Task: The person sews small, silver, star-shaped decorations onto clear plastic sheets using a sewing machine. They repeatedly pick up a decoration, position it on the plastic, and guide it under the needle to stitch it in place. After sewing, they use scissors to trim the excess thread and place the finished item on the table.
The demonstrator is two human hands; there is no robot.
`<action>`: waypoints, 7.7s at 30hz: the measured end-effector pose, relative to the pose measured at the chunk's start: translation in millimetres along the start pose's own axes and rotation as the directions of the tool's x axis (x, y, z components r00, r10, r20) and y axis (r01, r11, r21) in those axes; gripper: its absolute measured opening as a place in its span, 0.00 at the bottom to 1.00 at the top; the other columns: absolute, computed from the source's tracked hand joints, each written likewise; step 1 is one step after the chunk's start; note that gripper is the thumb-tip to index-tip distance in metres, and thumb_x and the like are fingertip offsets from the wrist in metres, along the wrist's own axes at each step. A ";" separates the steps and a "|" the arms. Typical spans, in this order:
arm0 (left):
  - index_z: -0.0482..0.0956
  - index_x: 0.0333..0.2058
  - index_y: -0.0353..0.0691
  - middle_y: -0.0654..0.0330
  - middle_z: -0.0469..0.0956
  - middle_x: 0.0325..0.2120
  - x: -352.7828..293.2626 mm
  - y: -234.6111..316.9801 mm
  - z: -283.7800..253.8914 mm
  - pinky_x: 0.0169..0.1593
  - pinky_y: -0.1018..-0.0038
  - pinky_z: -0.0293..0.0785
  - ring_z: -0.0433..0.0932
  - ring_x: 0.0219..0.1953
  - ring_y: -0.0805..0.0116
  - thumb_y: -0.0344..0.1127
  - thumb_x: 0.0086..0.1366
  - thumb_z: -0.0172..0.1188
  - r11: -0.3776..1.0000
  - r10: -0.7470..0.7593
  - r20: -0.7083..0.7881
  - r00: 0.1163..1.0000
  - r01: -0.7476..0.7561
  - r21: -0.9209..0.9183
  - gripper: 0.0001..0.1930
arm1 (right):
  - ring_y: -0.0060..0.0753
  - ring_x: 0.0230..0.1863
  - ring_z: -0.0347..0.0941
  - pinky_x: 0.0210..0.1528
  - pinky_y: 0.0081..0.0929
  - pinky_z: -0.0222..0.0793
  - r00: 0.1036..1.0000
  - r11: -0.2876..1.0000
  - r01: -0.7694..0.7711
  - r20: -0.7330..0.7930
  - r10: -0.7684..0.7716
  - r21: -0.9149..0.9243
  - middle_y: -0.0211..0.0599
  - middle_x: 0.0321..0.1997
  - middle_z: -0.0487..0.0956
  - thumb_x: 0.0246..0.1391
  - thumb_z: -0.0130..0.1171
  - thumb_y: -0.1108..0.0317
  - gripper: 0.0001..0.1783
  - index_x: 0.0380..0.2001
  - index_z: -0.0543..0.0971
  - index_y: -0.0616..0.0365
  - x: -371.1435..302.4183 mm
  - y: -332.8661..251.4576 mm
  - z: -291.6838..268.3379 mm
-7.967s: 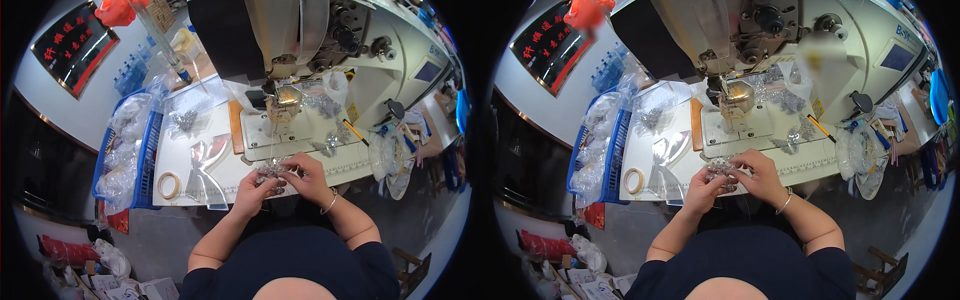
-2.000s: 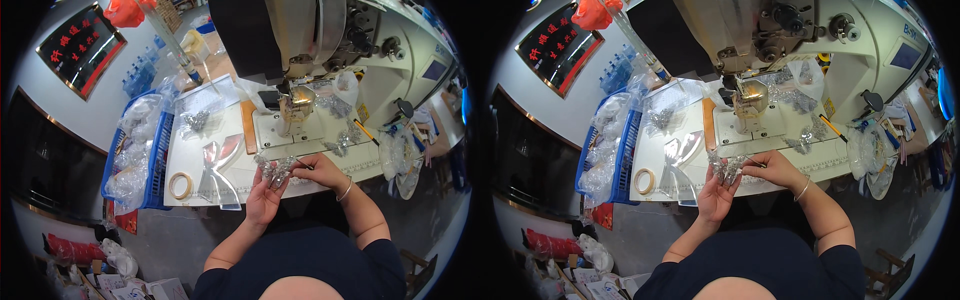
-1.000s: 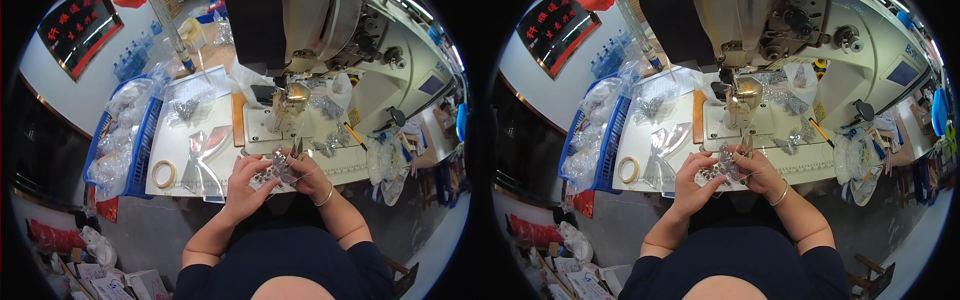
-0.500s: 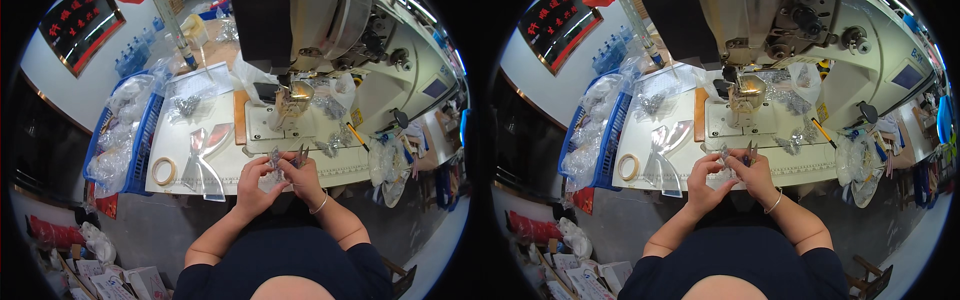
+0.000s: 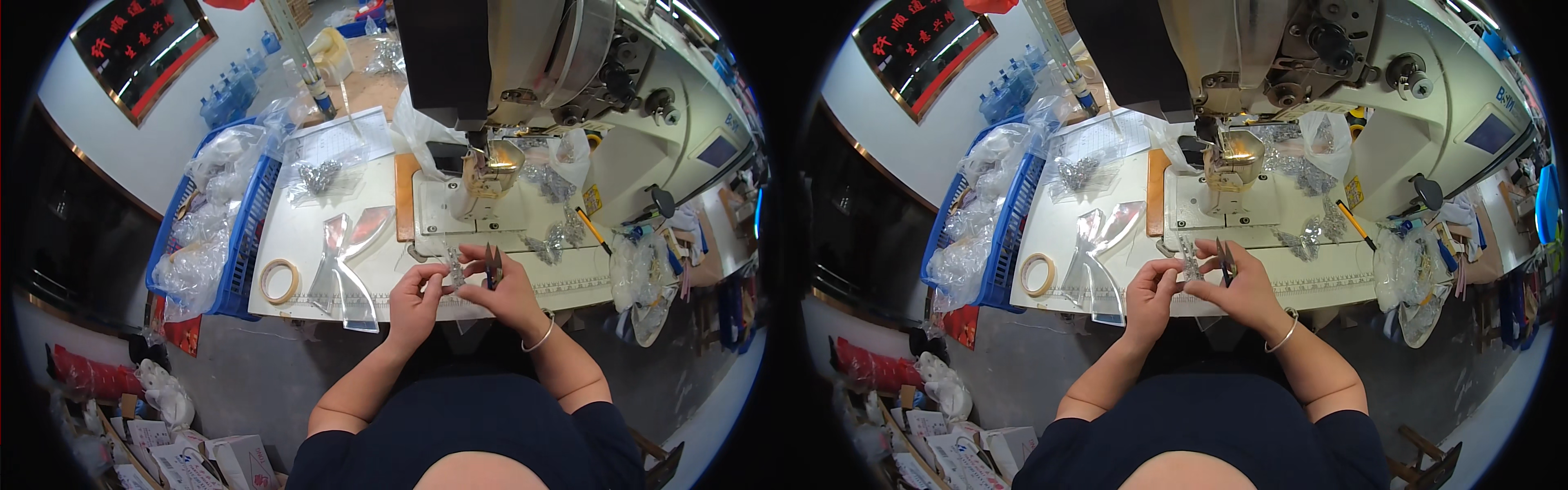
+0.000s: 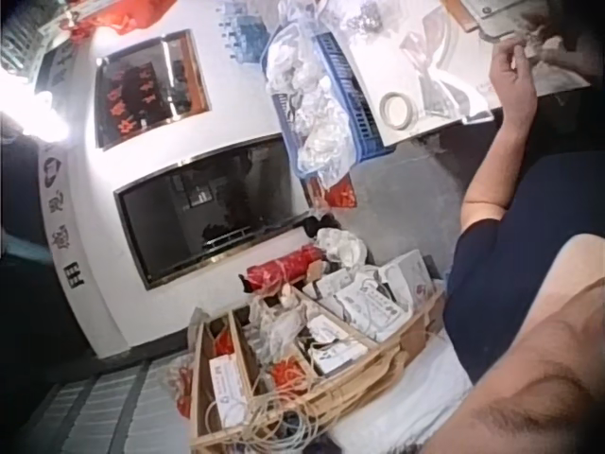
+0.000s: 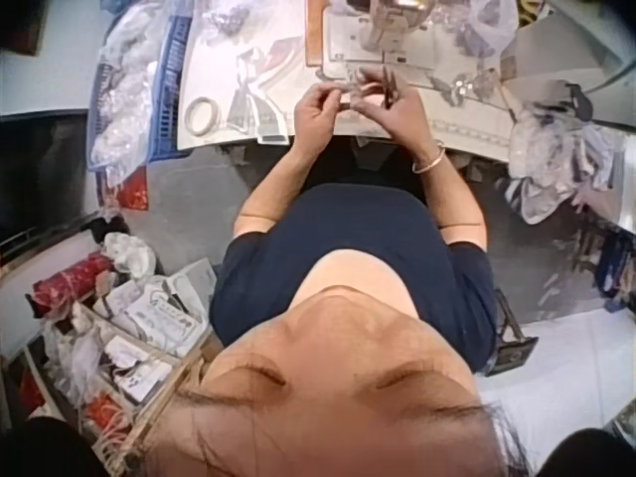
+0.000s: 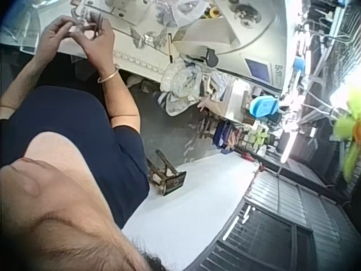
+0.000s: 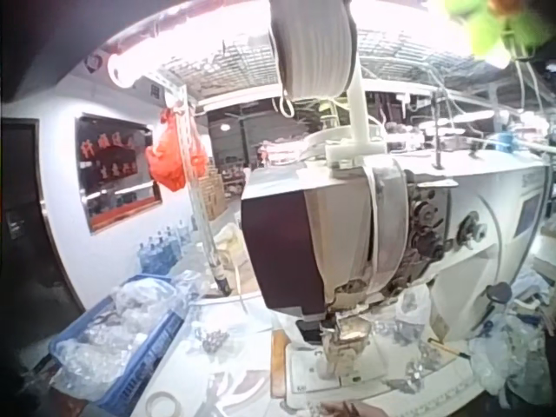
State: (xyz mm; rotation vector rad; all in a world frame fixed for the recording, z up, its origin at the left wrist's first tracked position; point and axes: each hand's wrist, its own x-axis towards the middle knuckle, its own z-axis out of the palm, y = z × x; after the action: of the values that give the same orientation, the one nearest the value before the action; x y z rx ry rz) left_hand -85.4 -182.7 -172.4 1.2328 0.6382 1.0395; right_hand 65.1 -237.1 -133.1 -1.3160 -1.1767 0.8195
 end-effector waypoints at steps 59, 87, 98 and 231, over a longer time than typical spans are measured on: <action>0.75 0.31 0.31 0.59 0.76 0.26 3.7 5.9 1.4 0.36 0.79 0.75 0.76 0.28 0.75 0.24 0.59 0.57 0.968 -0.126 0.130 0.983 0.094 0.232 0.03 | 0.23 0.24 0.68 0.24 0.22 0.61 0.695 0.096 0.674 0.584 -0.420 -0.733 0.24 0.26 0.70 0.39 0.58 0.66 0.14 0.34 0.77 0.53 -1.3 -15.8 -41.1; 0.75 0.31 0.32 0.60 0.76 0.27 -3.1 3.5 6.2 0.38 0.80 0.71 0.74 0.31 0.76 0.23 0.59 0.56 0.974 -0.069 0.140 0.988 0.036 0.225 0.01 | 0.20 0.26 0.66 0.26 0.21 0.59 0.792 0.189 0.523 0.392 -0.469 -0.831 0.20 0.32 0.72 0.39 0.55 0.68 0.17 0.38 0.78 0.51 -20.7 -19.5 -35.7; 0.75 0.31 0.32 0.61 0.75 0.28 -3.5 4.2 5.4 0.38 0.80 0.71 0.74 0.32 0.76 0.22 0.59 0.56 0.964 -0.049 0.152 0.987 0.007 0.267 0.02 | 0.21 0.25 0.66 0.26 0.22 0.59 0.781 0.213 0.559 0.422 -0.460 -0.801 0.21 0.29 0.70 0.38 0.56 0.67 0.16 0.36 0.78 0.51 -16.7 -18.3 -38.1; 0.73 0.42 0.34 0.56 0.76 0.40 -9.2 0.5 -6.3 0.50 0.66 0.72 0.76 0.43 0.66 0.28 0.64 0.50 0.774 -0.222 0.118 0.968 0.249 -0.583 0.09 | 0.30 0.26 0.74 0.29 0.24 0.72 0.867 0.783 0.476 0.068 -0.493 -0.401 0.36 0.42 0.71 0.39 0.66 0.75 0.19 0.39 0.77 0.53 10.5 -18.2 -2.5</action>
State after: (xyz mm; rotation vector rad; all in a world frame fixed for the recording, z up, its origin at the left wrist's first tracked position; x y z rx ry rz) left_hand -94.9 -188.1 -174.7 0.5980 0.3703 0.8990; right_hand 67.2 -230.2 -113.2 -1.2558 -1.6239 0.1667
